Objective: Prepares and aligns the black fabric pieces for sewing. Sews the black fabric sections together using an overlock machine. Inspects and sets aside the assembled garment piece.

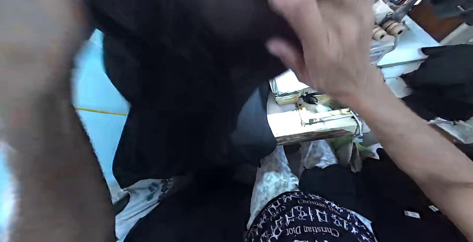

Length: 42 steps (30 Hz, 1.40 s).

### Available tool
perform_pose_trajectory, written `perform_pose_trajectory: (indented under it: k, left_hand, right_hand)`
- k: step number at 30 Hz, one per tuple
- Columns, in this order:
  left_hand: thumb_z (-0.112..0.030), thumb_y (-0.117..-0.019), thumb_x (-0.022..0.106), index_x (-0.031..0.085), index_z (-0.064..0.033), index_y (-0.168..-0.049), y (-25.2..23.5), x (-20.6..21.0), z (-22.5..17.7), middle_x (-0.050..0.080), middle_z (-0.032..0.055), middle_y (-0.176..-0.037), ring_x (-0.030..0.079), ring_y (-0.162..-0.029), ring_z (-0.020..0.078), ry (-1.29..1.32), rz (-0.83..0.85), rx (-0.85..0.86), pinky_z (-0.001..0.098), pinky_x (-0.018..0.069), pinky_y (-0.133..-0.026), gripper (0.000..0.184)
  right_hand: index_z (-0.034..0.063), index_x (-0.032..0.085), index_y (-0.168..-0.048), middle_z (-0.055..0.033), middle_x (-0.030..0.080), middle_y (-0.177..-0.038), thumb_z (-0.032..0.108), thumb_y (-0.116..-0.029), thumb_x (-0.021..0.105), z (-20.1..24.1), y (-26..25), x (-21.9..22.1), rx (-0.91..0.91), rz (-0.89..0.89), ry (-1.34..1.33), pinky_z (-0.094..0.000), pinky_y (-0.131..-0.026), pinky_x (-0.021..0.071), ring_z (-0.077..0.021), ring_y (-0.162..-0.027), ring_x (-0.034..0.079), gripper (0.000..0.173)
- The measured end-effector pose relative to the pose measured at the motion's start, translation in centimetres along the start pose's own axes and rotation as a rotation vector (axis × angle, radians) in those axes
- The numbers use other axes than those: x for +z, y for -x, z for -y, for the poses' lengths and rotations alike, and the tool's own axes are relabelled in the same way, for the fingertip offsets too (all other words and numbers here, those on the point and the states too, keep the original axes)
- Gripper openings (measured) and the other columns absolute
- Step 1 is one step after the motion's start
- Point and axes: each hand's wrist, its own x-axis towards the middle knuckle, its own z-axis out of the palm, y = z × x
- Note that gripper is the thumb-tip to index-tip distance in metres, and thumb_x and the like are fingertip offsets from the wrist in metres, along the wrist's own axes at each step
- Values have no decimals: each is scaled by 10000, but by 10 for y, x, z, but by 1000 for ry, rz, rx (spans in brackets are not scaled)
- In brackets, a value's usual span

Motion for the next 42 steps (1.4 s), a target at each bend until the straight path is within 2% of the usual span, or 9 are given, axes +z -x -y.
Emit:
perform_pose_trajectory:
  k: [5,9,15,22,26,30,34,40,42]
  left_hand:
    - [-11,-920,696,686,20,-1000,151,42,-142,697,157,-902,659,-732,233,401,284,-186,441,560,-687,86]
    - [-99,-930,651,774,-26,-1006,188,69,-150,691,103,-889,666,-818,256,391,254,-96,470,543,-735,161]
    - [-124,-948,559,715,4,-950,175,71,-163,688,161,-1251,508,-1359,383,460,96,-16,551,328,-1159,202]
    - [-117,-990,577,733,9,-1038,167,81,-167,739,133,-1104,668,-1172,240,584,39,-42,527,342,-1165,205]
    - [-98,-985,610,735,-18,-1042,166,81,-164,742,58,-1126,645,-1203,145,691,-22,-25,392,406,-1143,159]
    - [-112,-987,614,732,-32,-1045,163,77,-164,747,30,-1119,650,-1202,135,727,-37,-23,401,403,-1156,154]
    - [-138,-997,605,741,-18,-1036,163,76,-165,747,57,-1107,651,-1200,143,682,-10,-36,446,351,-1187,186]
    - [-102,-1030,544,683,44,-1036,165,83,-175,696,82,-1001,634,-1023,62,659,-8,-103,301,410,-1094,202]
    - [-99,-1048,521,656,47,-1049,165,87,-180,654,75,-976,604,-934,-9,635,-23,-132,147,471,-907,199]
  right_hand:
    - [54,748,-1182,-63,664,-624,83,-1001,616,35,125,0,69,142,-199,-544,-1115,377,-245,-729,673,226]
    - [122,798,-1040,-71,676,-684,134,-983,626,62,157,4,305,229,-218,-624,-1202,176,-338,-1074,663,182]
    - [13,746,-1123,-105,762,-904,78,-995,561,91,145,0,509,274,-278,-643,-1164,286,-308,-1029,720,234]
    - [68,719,-1053,-51,712,-798,118,-962,672,111,158,-8,485,91,-293,-554,-1255,138,-191,-1150,665,113]
    - [35,644,-1083,-42,653,-727,97,-966,670,118,156,-6,428,13,-226,-369,-1057,504,-103,-685,657,135]
    - [28,755,-1039,-53,579,-625,149,-971,684,108,162,1,416,167,-168,-448,-1025,462,-170,-575,572,156]
    - [69,791,-950,-88,624,-716,149,-942,690,96,155,-6,560,286,-225,-494,-995,478,-252,-725,637,129]
    - [4,606,-1035,-160,592,-1350,110,-1034,509,73,129,-13,864,344,-532,-360,-1037,470,-217,-1277,561,144]
    - [59,546,-1070,-30,677,-1172,149,-1068,423,76,120,-11,1013,337,-663,-209,-805,519,-27,-1002,640,153]
